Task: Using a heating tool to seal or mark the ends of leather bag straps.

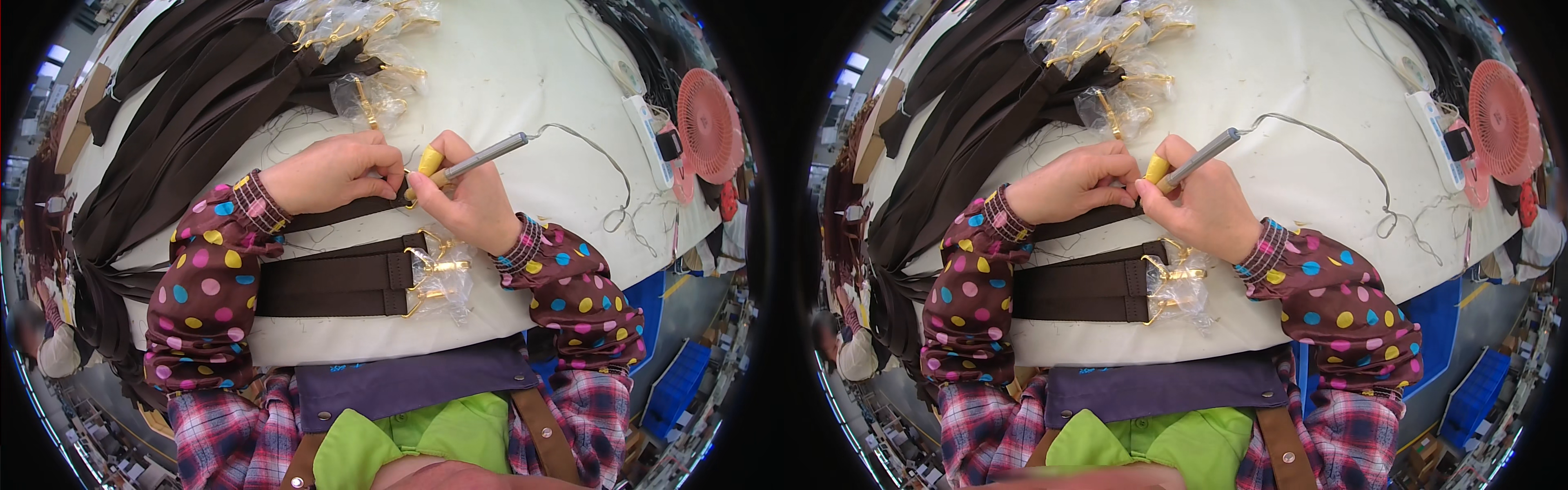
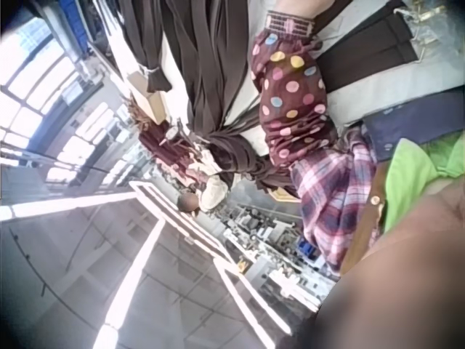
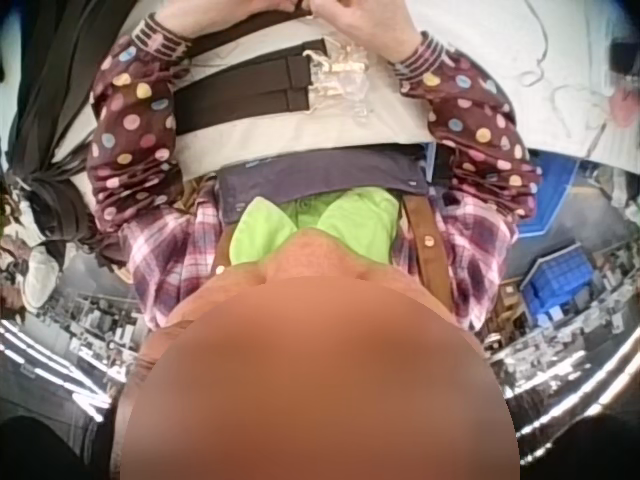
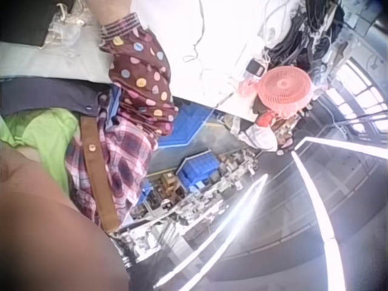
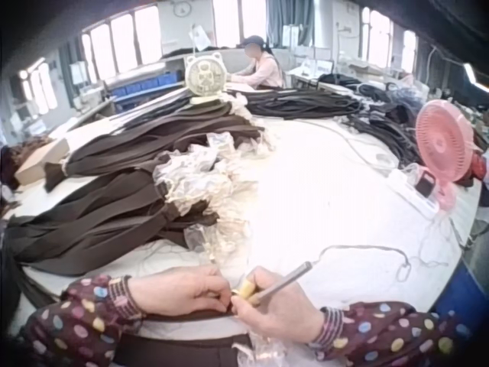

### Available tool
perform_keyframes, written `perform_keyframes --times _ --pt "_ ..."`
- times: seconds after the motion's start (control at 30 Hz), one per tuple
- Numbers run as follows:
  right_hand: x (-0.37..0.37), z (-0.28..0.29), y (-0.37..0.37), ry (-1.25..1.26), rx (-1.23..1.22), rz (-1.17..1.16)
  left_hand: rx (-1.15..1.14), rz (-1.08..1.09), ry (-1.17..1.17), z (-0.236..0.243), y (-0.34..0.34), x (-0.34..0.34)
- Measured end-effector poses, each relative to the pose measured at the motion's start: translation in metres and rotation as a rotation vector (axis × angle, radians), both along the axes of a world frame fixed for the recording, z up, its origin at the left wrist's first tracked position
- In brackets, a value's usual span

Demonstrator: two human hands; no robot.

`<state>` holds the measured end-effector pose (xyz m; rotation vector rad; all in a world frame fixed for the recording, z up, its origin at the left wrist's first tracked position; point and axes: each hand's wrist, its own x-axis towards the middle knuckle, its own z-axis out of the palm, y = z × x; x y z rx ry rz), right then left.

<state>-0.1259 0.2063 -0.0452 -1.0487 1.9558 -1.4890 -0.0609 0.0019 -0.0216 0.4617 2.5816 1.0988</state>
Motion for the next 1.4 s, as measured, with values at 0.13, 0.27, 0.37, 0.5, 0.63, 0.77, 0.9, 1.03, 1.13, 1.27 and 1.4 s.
perform_keyframes --times 0.13,0.27,0.37,0.5,0.63,0.77,0.9,1.03,1.13,1.27,1.4 --pt "0.0 0.0 -0.001 0.02 0.0 0.003 0.01 0.008 0.004 -0.001 0.0 0.002" --pt "0.002 -0.001 -0.001 0.03 -0.014 0.004 0.042 0.034 0.028 -0.003 0.001 0.003" --pt "0.001 0.0 -0.001 0.03 -0.002 0.007 0.046 0.037 0.027 -0.004 0.001 0.003" --pt "0.002 0.001 -0.002 0.036 -0.006 0.008 0.041 0.04 0.033 -0.004 0.0 0.003" --pt "0.001 -0.001 -0.002 0.058 0.004 0.01 0.041 0.039 0.037 -0.005 0.0 0.003" --pt "0.001 0.0 -0.002 0.06 0.017 0.011 0.05 0.04 0.048 -0.006 -0.001 0.004" --pt "0.001 -0.001 -0.002 0.025 0.017 0.006 0.136 0.116 -0.027 -0.004 0.0 0.004" --pt "0.002 -0.002 -0.005 -0.02 -0.1 -0.055 0.157 0.229 -0.081 0.0 -0.002 0.008" --pt "-0.001 -0.002 -0.007 0.054 -0.135 -0.074 0.201 0.306 -0.202 0.0 -0.003 0.011" --pt "-0.002 -0.003 -0.008 0.092 -0.106 -0.083 0.198 0.283 -0.14 0.0 -0.002 0.011" --pt "-0.002 -0.005 -0.009 0.112 -0.092 -0.077 0.167 0.268 -0.095 0.001 -0.002 0.011"
